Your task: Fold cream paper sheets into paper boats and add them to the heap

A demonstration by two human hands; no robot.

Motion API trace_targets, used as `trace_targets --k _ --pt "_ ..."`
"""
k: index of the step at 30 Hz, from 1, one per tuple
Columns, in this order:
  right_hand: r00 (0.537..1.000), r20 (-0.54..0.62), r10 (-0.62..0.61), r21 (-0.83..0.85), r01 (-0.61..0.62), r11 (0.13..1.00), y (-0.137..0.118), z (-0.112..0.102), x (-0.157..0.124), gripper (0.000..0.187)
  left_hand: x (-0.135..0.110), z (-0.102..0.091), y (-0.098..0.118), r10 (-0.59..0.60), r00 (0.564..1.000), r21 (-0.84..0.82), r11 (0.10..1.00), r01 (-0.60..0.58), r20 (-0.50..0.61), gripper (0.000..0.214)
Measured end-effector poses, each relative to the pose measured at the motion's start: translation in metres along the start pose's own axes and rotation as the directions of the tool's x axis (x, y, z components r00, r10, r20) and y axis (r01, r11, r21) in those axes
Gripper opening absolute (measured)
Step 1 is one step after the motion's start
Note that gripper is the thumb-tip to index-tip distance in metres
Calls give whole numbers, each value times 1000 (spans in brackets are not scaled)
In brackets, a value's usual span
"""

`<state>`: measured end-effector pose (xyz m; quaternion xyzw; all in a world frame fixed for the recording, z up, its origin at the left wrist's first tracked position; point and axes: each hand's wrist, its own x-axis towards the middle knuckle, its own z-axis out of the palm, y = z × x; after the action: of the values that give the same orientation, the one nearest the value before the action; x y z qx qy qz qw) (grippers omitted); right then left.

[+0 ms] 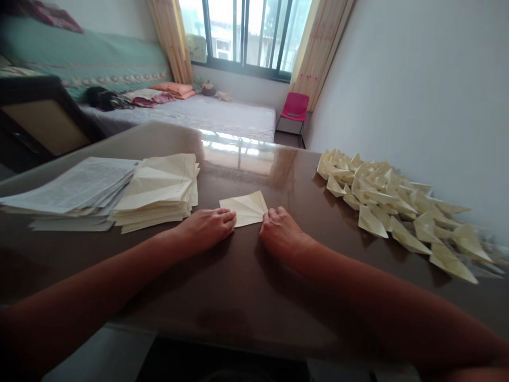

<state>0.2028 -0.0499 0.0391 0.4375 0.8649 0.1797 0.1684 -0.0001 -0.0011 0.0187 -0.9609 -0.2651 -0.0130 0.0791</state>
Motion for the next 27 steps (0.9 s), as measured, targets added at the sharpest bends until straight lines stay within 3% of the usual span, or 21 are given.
trace_targets --k 4,12,15,18,23,27 --pt "999 10 39 62 -39 997 0 -1 11 22 1 3 4 -48 998 43 998 49 -38 20" --pt "959 -243 148 278 -77 958 23 25 15 31 3 9 -7 -46 991 100 993 59 -124 23" --pt "947 -303 109 341 0 940 40 34 17 25 0 13 -20 9 972 47 999 2 -234 27" --pt "917 -398 13 400 160 903 57 38 18 20 0 14 -29 10 954 10 1000 -8 -298 27" --pt "853 -505 -131 445 388 807 59 25 13 15 4 13 -29 -133 967 -38 991 128 -215 21" --pt "870 -445 -213 357 391 849 38 7 7 15 1 10 -21 -37 989 -128 992 19 -141 26"
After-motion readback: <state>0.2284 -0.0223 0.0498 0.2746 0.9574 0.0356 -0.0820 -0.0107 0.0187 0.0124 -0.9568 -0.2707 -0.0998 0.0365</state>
